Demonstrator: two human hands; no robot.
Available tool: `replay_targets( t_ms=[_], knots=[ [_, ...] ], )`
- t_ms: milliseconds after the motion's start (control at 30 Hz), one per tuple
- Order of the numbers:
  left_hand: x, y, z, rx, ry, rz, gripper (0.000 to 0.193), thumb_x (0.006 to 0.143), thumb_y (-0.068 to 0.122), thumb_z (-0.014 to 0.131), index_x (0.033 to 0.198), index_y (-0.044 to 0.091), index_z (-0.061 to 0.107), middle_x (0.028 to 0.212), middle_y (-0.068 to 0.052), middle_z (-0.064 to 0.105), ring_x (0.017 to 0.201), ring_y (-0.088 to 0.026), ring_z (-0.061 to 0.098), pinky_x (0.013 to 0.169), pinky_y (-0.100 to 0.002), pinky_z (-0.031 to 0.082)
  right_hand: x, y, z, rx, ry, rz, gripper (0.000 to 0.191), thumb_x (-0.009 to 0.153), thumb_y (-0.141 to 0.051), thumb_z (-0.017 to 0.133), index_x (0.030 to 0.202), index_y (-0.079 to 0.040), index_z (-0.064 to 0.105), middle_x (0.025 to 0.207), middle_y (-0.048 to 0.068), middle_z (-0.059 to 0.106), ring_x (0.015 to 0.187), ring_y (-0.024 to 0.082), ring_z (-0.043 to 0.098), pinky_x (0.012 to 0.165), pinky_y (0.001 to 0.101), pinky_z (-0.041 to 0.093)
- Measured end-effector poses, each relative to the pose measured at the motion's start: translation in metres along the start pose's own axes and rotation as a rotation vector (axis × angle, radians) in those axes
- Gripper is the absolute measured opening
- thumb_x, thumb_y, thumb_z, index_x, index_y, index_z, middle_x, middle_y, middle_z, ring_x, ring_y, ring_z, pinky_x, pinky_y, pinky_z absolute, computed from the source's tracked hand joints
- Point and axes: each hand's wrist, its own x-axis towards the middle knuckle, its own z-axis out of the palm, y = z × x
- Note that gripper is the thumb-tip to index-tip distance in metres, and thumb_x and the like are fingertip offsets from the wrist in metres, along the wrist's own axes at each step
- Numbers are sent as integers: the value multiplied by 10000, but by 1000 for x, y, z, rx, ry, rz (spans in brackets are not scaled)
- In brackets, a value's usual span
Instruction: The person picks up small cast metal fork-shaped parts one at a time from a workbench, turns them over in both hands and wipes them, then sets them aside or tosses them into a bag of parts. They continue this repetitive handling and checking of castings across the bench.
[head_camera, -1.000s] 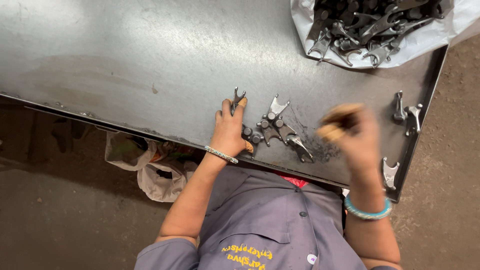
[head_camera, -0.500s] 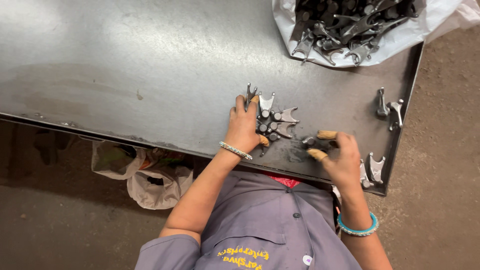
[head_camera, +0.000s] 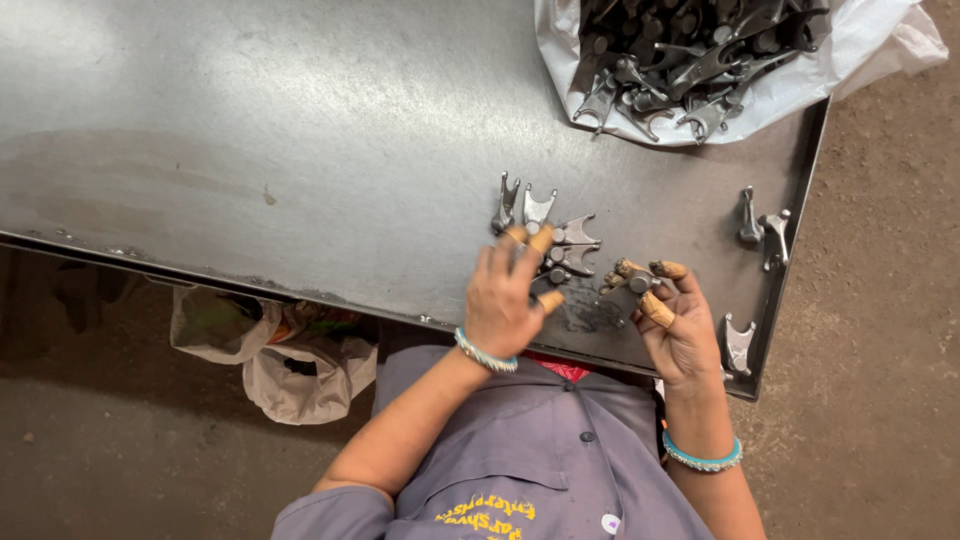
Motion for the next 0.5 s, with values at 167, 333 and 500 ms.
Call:
replay_targets(
  t_ms=[167, 333, 500],
  knots=[
    [-11, 18, 10, -345, -125, -32, 612, 741, 201, 905, 1302, 114, 676, 1002, -67, 720, 927, -258, 675, 834, -372, 567, 8, 12, -8, 151, -37, 109, 489, 938, 19, 730, 1391, -71, 568, 1278, 175, 677, 1118, 269, 675, 879, 376, 574],
    [-19, 14, 24, -735, -124, -299, 412, 820, 126, 856, 1188, 53, 687, 997, -69, 769, 912, -123, 744, 819, -282, 609, 4, 17, 5, 122, 18, 92, 456, 911, -1, 717, 1344, -79, 596, 1270, 165, 683, 1110, 260, 685, 880, 362, 593],
    [-22, -7, 37, -950, -107, -290, 276, 903, 55, 780, 1158, -14, 700, 1064, -57, 767, 972, -103, 726, 870, -272, 598, 1, 13, 14, -139, 32, 43, 447, 880, -73, 747, 1312, -26, 642, 1128, 138, 710, 912, 202, 710, 726, 302, 600]
  ],
)
